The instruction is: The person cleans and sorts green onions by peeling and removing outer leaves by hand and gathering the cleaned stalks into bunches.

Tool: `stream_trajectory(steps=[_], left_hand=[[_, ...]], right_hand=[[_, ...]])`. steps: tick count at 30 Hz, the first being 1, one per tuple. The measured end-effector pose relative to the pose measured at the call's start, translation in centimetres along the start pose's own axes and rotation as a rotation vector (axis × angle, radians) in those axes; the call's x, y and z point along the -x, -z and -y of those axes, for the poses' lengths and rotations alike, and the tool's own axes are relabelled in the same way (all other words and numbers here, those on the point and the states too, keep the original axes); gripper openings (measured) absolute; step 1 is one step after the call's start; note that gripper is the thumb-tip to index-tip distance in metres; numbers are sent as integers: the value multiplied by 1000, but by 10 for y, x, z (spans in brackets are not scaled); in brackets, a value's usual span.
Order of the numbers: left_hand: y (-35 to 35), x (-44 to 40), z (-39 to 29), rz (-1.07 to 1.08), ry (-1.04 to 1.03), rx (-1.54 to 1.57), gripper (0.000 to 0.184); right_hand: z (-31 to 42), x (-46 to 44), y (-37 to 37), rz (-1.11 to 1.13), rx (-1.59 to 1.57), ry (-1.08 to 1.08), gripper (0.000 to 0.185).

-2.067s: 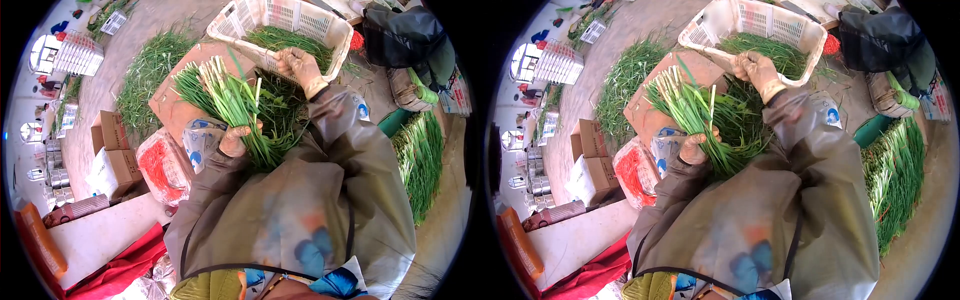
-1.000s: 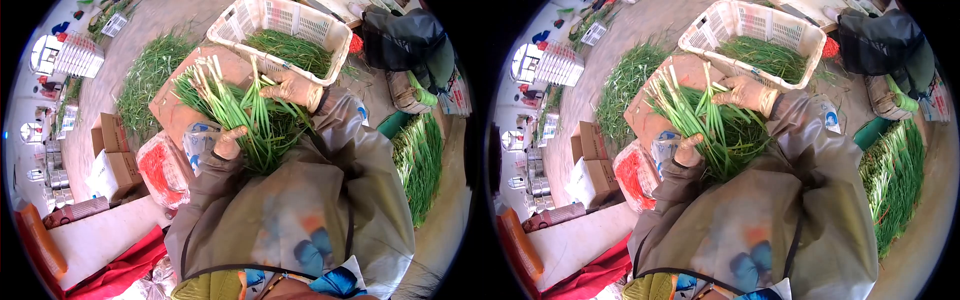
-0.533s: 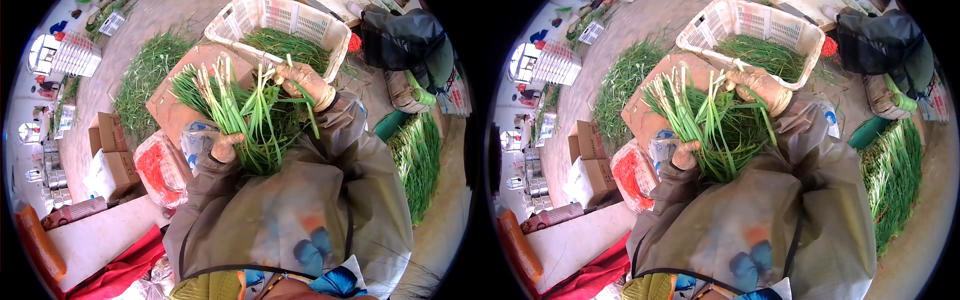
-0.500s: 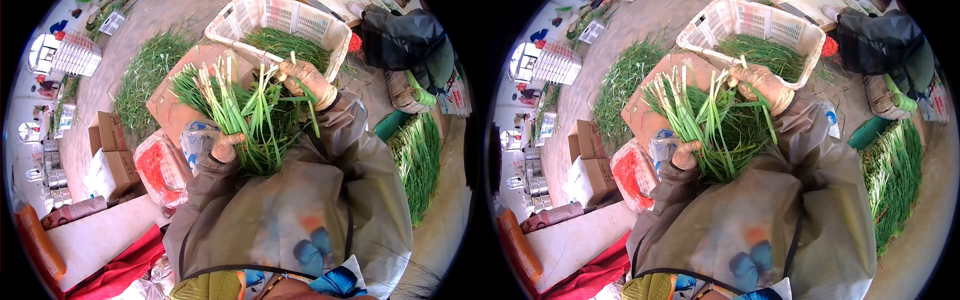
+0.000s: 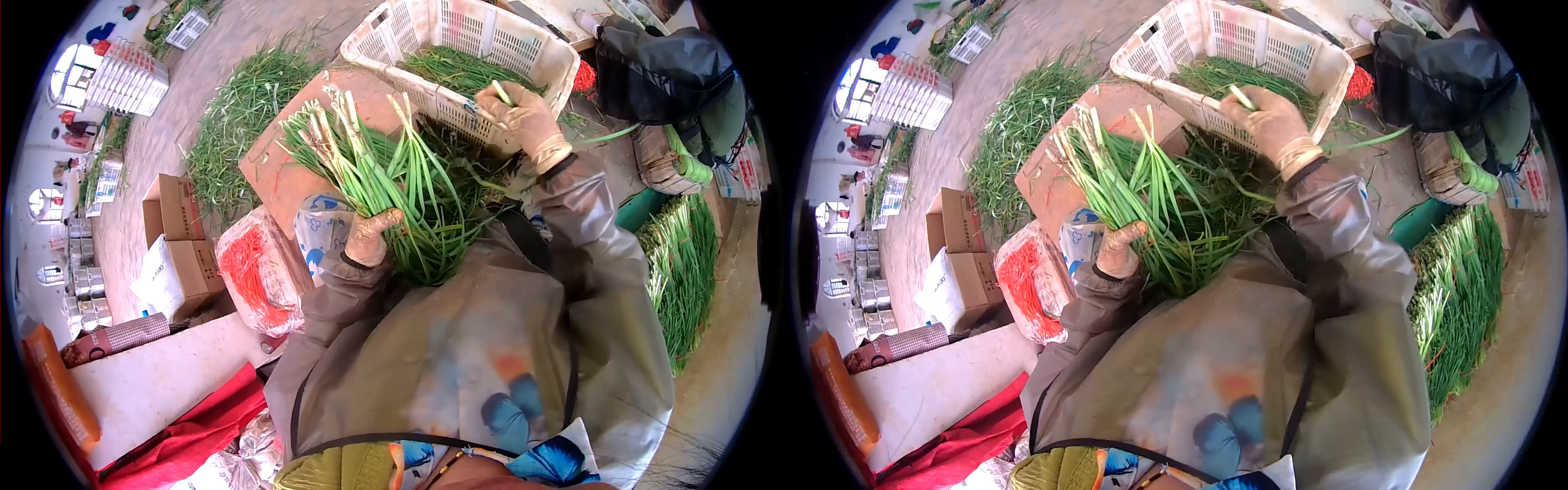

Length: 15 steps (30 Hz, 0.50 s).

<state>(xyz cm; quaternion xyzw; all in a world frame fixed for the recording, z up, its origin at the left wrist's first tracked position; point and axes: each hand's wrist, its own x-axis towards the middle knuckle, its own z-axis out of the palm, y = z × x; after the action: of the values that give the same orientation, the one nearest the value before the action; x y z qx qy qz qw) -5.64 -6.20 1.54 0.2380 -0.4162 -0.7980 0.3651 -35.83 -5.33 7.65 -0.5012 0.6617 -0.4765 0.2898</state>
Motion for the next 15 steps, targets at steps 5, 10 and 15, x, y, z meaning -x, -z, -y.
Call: stream_trajectory(steps=[5,10,15], left_hand=[[-25,1,-12,24,21,-65,42],[-17,5,-5,-20,-39,43,47],[-12,8,-9,-8,124,193,59]], right_hand=[[46,14,-62,406,-257,-52,33],[33,12,-69,472,-496,28,27],[33,3,-50,343,-359,176,26]])
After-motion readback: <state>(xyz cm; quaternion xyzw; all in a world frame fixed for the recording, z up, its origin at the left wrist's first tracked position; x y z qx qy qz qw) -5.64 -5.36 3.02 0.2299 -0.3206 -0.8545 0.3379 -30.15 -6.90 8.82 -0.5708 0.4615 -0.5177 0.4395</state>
